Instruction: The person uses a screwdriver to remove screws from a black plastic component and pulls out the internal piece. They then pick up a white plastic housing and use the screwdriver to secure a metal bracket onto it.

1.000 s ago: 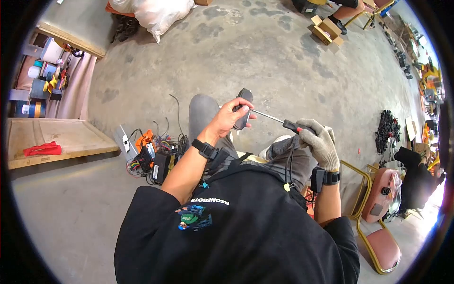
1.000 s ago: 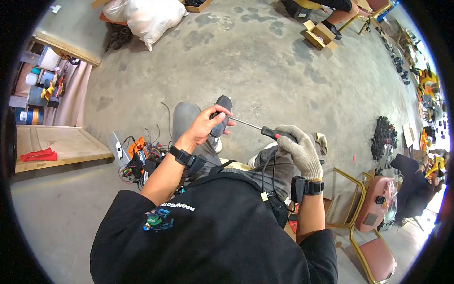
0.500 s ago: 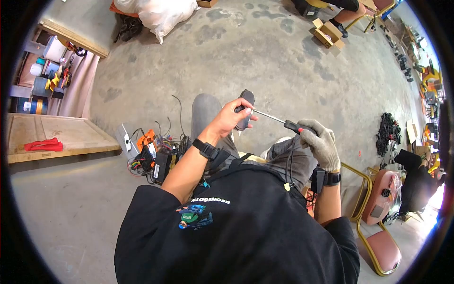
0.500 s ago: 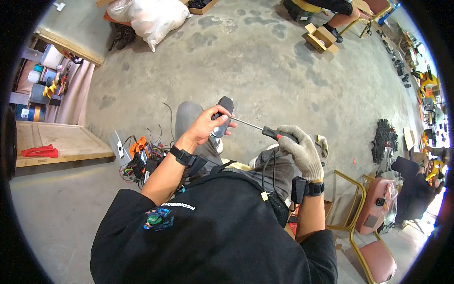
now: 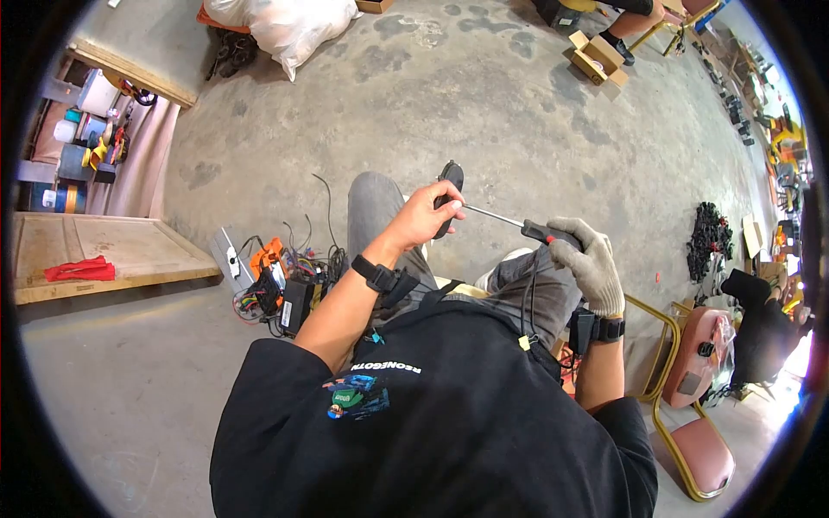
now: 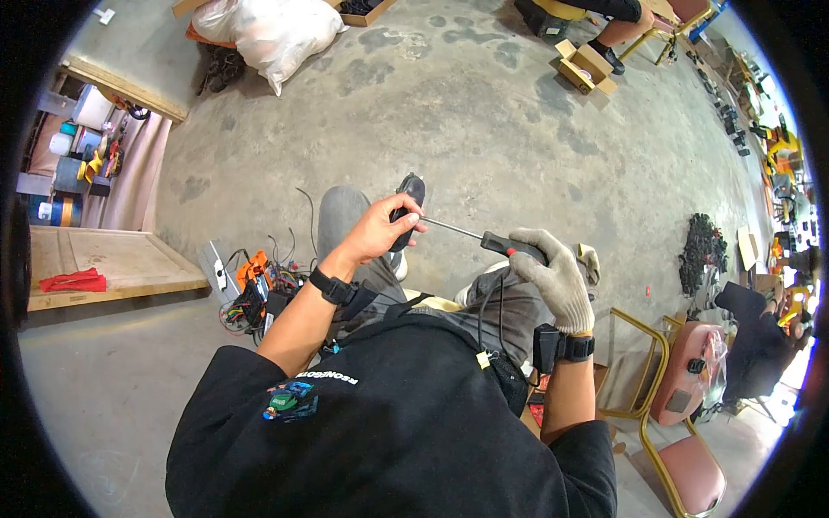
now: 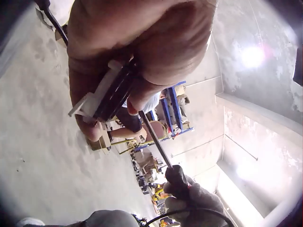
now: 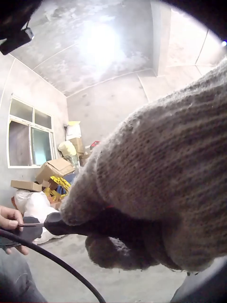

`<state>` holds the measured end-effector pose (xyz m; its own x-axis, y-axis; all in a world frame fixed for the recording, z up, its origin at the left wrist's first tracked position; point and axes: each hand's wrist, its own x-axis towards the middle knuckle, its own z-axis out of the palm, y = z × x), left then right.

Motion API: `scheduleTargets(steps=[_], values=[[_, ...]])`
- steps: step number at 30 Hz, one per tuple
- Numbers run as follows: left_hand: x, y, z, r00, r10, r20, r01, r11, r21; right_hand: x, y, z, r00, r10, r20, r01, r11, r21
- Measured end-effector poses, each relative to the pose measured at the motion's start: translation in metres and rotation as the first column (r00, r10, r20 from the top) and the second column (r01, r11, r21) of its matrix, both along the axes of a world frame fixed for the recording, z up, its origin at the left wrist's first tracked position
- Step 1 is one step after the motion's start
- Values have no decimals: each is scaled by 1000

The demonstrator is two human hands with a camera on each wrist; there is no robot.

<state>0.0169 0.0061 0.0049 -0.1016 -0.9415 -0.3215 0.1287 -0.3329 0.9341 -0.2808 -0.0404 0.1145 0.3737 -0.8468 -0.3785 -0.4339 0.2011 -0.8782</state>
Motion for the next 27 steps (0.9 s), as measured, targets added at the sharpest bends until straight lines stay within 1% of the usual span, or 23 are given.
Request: scheduleTargets(steps=[2, 4, 6, 7, 8, 9, 11, 12, 14, 15, 17, 18, 20, 21, 23, 24, 26, 27], values=[[2, 0, -1, 995, -55, 87, 58, 998, -32, -3, 0, -4, 1000, 9, 6, -9, 1000, -18], [2, 1, 0, 994, -68, 85, 72, 997, -42, -3, 0, -6, 1000, 19, 11, -18, 999, -35], [1, 3, 4, 993, -82, 83, 86, 995, -51, -1, 1, -6, 999, -31, 27, 32, 999, -34], [-4, 5, 16, 999, -22, 48, 26, 997, -73, 0, 2, -7, 999, -31, 27, 32, 999, -34], [-7, 7, 23, 999, 37, 11, -36, 995, -92, 0, 3, -9, 995, -79, 65, 81, 996, -22], [-8, 9, 24, 999, 37, 12, -36, 995, -93, 1, 3, -10, 987, -128, 102, 129, 992, -10], [-10, 11, 25, 995, 98, -8, -99, 991, -89, 1, 3, -10, 982, -143, 121, 144, 990, -5], [-10, 12, 22, 995, 98, -9, -98, 991, -89, 0, 3, -10, 978, -157, 138, 158, 987, 1], [-10, 13, 15, 994, 91, 55, -86, 992, -89, 4, 5, -5, 979, -160, 130, 161, 987, -4], [-9, 12, 11, 994, 90, 54, -85, 992, -88, 6, 6, -2, 979, -162, 122, 164, 986, -10], [-8, 11, 9, 995, 31, 95, -22, 996, -88, 9, 7, -1, 978, -163, 132, 167, 986, -16], [-8, 11, 8, 995, 30, 95, -21, 996, -87, 10, 8, -1, 976, -165, 142, 170, 985, -22], [-9, 11, 8, 983, 16, 180, 3, 995, -102, 10, 7, -1, 978, -157, 136, 163, 986, -29], [-9, 11, 4, 983, 15, 181, 3, 995, -101, 11, 7, -1, 980, -149, 131, 155, 987, -37], [-10, 11, -5, 949, 68, 308, 4, 974, -228, 10, 7, -2, 983, -136, 120, 142, 989, -42], [-9, 12, -9, 949, 68, 308, 4, 974, -228, 10, 6, -3, 986, -123, 110, 129, 991, -47], [-9, 11, -11, 921, 49, 386, 29, 981, -193, 9, 6, -4, 989, -117, 95, 124, 990, -68], [-9, 11, -12, 921, 49, 386, 28, 981, -193, 10, 6, -5, 990, -112, 82, 119, 989, -89]])
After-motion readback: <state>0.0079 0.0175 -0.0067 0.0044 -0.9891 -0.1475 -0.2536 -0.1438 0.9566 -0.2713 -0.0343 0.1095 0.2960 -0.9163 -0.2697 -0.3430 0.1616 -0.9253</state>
